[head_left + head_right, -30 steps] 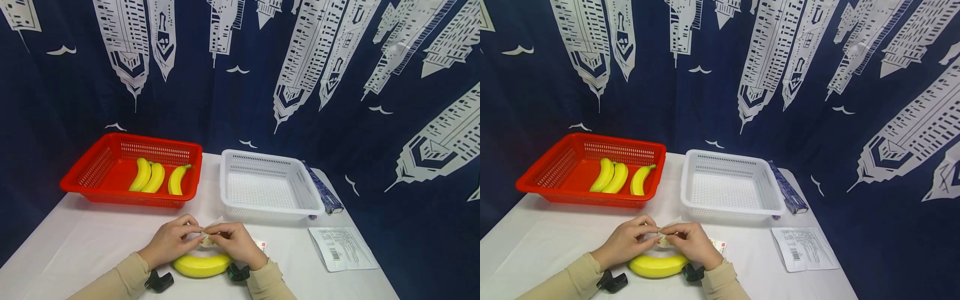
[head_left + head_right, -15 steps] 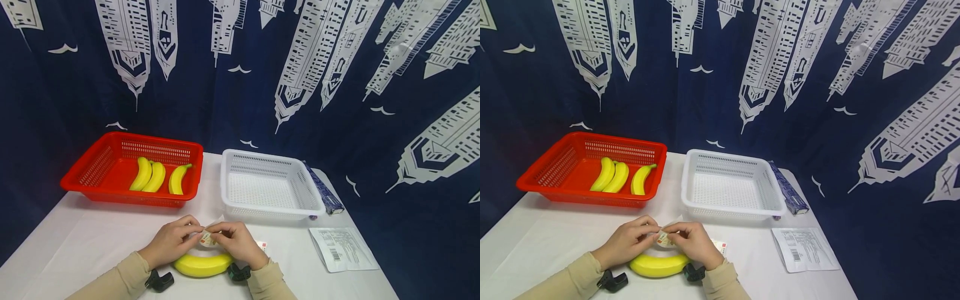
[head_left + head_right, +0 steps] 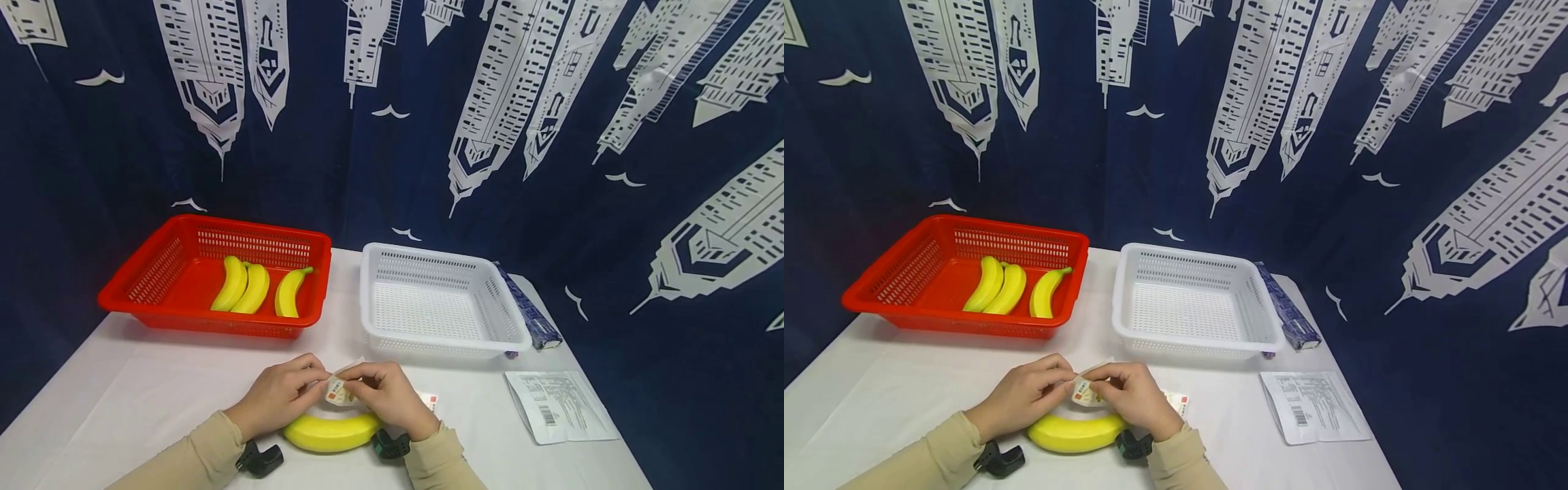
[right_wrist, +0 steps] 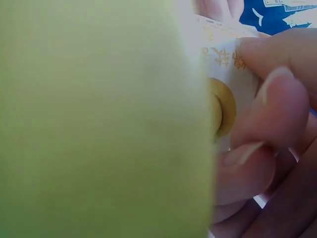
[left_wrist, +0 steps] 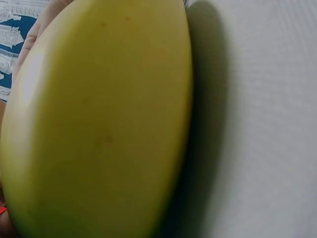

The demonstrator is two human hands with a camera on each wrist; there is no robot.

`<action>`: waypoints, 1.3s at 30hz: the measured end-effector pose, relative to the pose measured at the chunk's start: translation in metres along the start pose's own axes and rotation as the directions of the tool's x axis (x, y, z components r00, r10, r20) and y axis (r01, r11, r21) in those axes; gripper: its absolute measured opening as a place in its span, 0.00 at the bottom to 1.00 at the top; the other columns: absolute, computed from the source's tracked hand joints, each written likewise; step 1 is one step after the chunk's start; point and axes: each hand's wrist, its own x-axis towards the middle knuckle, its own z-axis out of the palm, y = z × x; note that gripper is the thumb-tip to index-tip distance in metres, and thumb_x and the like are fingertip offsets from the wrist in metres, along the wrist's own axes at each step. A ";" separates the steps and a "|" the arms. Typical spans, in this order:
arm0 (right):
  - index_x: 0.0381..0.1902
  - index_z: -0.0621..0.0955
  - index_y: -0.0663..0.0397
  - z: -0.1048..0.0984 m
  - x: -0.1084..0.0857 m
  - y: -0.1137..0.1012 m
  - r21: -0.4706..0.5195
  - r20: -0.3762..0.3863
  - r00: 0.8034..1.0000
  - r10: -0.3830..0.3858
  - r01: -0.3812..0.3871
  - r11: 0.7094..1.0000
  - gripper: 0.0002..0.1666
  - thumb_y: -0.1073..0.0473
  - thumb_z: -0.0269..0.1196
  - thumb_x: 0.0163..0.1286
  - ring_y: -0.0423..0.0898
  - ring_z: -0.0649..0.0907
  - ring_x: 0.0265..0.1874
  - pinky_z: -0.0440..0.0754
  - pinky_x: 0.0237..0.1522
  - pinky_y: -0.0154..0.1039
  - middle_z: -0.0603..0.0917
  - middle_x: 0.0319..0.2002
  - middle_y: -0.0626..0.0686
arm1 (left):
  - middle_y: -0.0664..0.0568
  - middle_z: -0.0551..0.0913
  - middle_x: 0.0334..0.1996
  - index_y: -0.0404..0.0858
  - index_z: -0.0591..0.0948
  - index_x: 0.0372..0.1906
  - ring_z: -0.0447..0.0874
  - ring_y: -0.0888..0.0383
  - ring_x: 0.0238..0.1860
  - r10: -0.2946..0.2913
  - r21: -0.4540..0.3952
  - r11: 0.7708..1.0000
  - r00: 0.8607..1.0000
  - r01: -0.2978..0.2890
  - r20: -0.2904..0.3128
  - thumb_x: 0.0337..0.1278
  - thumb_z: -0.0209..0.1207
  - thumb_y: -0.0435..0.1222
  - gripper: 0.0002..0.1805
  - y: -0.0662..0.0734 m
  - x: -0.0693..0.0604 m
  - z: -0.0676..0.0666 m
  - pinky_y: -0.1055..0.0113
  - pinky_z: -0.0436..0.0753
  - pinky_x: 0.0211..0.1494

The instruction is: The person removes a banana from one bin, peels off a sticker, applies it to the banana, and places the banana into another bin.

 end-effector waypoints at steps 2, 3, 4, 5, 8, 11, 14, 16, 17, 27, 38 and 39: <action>0.46 0.90 0.51 0.000 0.000 -0.001 -0.001 -0.005 1.000 0.008 -0.008 1.000 0.09 0.63 0.67 0.71 0.36 0.85 0.36 0.84 0.38 0.30 0.91 0.45 0.51 | 0.70 0.78 0.37 0.53 0.87 0.36 0.74 0.75 0.32 0.008 0.010 1.000 1.000 -0.008 -0.010 0.61 0.69 0.35 0.07 -0.001 0.000 0.001 0.80 0.73 0.34; 0.46 0.90 0.51 0.000 0.000 -0.002 -0.004 -0.010 1.000 0.015 -0.015 1.000 0.09 0.64 0.67 0.71 0.36 0.84 0.35 0.83 0.38 0.30 0.91 0.45 0.51 | 0.70 0.78 0.37 0.53 0.87 0.36 0.73 0.75 0.31 0.010 0.013 1.000 1.000 -0.010 -0.013 0.60 0.69 0.35 0.07 -0.001 0.000 0.001 0.81 0.73 0.33; 0.46 0.90 0.51 0.000 0.000 -0.002 -0.007 -0.016 1.000 0.020 -0.020 1.000 0.09 0.64 0.67 0.71 0.36 0.84 0.35 0.83 0.37 0.29 0.91 0.45 0.51 | 0.70 0.78 0.37 0.53 0.87 0.36 0.73 0.75 0.31 0.008 0.013 1.000 1.000 -0.008 -0.015 0.60 0.69 0.34 0.07 -0.001 0.000 0.001 0.81 0.73 0.34; 0.46 0.90 0.51 0.000 0.000 -0.003 -0.009 -0.019 1.000 0.023 -0.023 1.000 0.09 0.64 0.67 0.71 0.36 0.84 0.35 0.83 0.37 0.29 0.91 0.45 0.51 | 0.70 0.78 0.37 0.53 0.87 0.36 0.73 0.75 0.31 0.006 0.013 1.000 1.000 -0.006 -0.015 0.60 0.69 0.34 0.08 -0.002 0.000 0.002 0.81 0.73 0.33; 0.46 0.90 0.51 -0.001 0.000 -0.004 -0.014 -0.028 0.999 0.039 -0.039 0.999 0.09 0.64 0.67 0.71 0.37 0.84 0.35 0.82 0.37 0.28 0.91 0.45 0.50 | 0.70 0.78 0.36 0.52 0.87 0.36 0.71 0.75 0.30 -0.008 0.021 1.000 1.000 0.008 -0.012 0.59 0.70 0.34 0.07 -0.002 0.000 0.002 0.80 0.72 0.32; 0.46 0.90 0.51 -0.001 0.000 -0.005 -0.015 -0.033 0.998 0.046 -0.046 0.999 0.09 0.64 0.67 0.71 0.37 0.84 0.35 0.82 0.37 0.28 0.91 0.45 0.50 | 0.69 0.78 0.35 0.52 0.86 0.37 0.69 0.75 0.29 -0.020 0.028 0.999 1.000 0.020 -0.003 0.60 0.69 0.35 0.06 -0.002 0.000 0.001 0.79 0.71 0.30; 0.45 0.91 0.50 -0.002 0.000 -0.005 -0.021 -0.044 0.998 0.053 -0.054 0.998 0.09 0.64 0.68 0.70 0.36 0.83 0.34 0.82 0.37 0.28 0.91 0.44 0.49 | 0.69 0.77 0.34 0.51 0.86 0.36 0.68 0.75 0.28 -0.031 0.025 0.999 0.999 0.031 0.007 0.61 0.68 0.36 0.05 -0.002 0.000 0.000 0.79 0.71 0.30; 0.45 0.91 0.49 -0.002 -0.001 -0.004 -0.028 -0.052 0.997 0.054 -0.056 0.998 0.09 0.65 0.68 0.70 0.36 0.83 0.33 0.81 0.37 0.28 0.91 0.44 0.48 | 0.69 0.77 0.34 0.51 0.86 0.36 0.68 0.75 0.28 -0.035 0.025 0.999 0.999 0.035 0.006 0.61 0.68 0.36 0.05 -0.002 0.000 0.000 0.79 0.71 0.30; 0.45 0.91 0.49 -0.002 -0.001 -0.004 -0.029 -0.056 0.997 0.054 -0.056 0.998 0.09 0.65 0.68 0.70 0.36 0.83 0.33 0.82 0.37 0.28 0.91 0.43 0.48 | 0.69 0.77 0.34 0.51 0.87 0.36 0.69 0.75 0.28 -0.036 0.025 0.999 0.999 0.036 -0.001 0.60 0.68 0.36 0.05 -0.003 0.000 0.000 0.79 0.72 0.30; 0.44 0.91 0.51 -0.006 0.000 -0.002 -0.057 -0.098 0.994 0.044 -0.050 0.997 0.10 0.67 0.67 0.70 0.35 0.83 0.30 0.82 0.35 0.29 0.92 0.41 0.48 | 0.70 0.77 0.33 0.52 0.86 0.34 0.68 0.75 0.27 -0.065 0.009 0.998 0.997 0.066 -0.043 0.57 0.69 0.33 0.09 -0.005 0.001 0.000 0.79 0.71 0.30; 0.43 0.91 0.51 -0.010 0.000 -0.003 -0.074 -0.110 0.993 0.042 -0.051 0.996 0.10 0.67 0.67 0.69 0.35 0.82 0.30 0.82 0.34 0.29 0.92 0.41 0.48 | 0.68 0.79 0.37 0.54 0.85 0.34 0.68 0.74 0.28 -0.114 -0.011 0.993 0.993 0.114 -0.004 0.57 0.68 0.32 0.10 -0.002 0.001 -0.003 0.77 0.73 0.29; 0.43 0.91 0.52 -0.010 0.000 -0.002 -0.075 -0.110 0.993 0.042 -0.051 0.996 0.09 0.67 0.67 0.69 0.35 0.82 0.30 0.82 0.34 0.29 0.92 0.41 0.49 | 0.68 0.80 0.38 0.54 0.85 0.34 0.69 0.74 0.28 -0.111 -0.010 0.994 0.994 0.111 -0.008 0.57 0.68 0.32 0.10 -0.002 0.001 -0.003 0.77 0.73 0.30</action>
